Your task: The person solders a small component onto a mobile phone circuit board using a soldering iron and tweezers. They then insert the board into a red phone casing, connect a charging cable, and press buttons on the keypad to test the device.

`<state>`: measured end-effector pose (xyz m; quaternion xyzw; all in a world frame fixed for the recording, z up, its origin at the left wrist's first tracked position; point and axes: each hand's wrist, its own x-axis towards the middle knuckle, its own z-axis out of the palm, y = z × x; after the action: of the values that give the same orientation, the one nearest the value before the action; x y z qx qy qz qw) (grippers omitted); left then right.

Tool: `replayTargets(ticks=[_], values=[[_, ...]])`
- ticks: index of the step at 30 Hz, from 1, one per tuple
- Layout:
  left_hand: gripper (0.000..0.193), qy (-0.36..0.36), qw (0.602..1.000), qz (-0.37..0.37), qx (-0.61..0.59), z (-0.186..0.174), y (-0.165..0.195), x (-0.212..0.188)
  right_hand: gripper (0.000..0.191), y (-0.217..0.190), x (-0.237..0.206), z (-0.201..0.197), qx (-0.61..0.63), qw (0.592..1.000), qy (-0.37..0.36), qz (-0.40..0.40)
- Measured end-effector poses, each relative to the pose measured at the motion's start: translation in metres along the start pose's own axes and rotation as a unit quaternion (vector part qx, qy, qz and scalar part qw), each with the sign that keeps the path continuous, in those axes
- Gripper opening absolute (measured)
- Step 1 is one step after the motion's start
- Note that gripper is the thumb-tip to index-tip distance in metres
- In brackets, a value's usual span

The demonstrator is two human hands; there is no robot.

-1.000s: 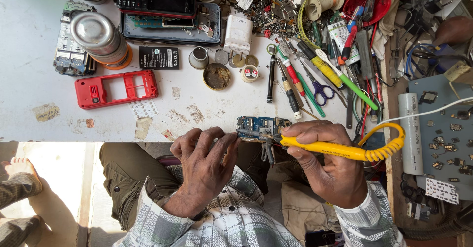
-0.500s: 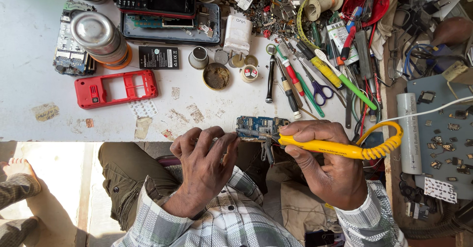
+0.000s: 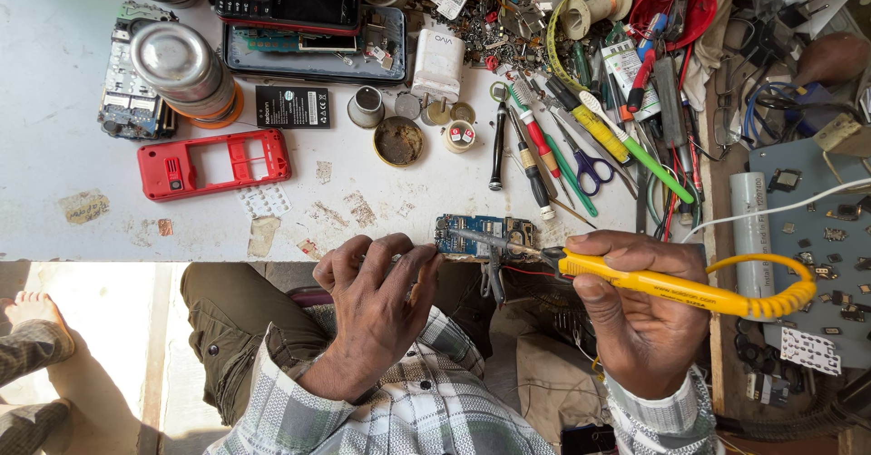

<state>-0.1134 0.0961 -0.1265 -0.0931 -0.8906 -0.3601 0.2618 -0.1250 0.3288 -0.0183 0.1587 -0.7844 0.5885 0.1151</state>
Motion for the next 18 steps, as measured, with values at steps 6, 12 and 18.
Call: replayTargets(ticks=[6, 12, 18], values=[[0.03, -0.004, 1.0, -0.003, 0.0, 0.0, 0.003, -0.002, 0.03, 0.011, -0.01, 0.002, 0.004, 0.999, -0.033, 0.003], [0.031, -0.004, 1.0, -0.003, -0.004, -0.001, 0.006, -0.004, 0.031, 0.017, -0.014, 0.005, 0.005, 0.998, -0.055, -0.015], [0.031, -0.005, 1.0, 0.001, -0.006, -0.001, 0.005, -0.005, 0.03, 0.017, -0.015, 0.008, -0.004, 0.998, -0.059, -0.016]])
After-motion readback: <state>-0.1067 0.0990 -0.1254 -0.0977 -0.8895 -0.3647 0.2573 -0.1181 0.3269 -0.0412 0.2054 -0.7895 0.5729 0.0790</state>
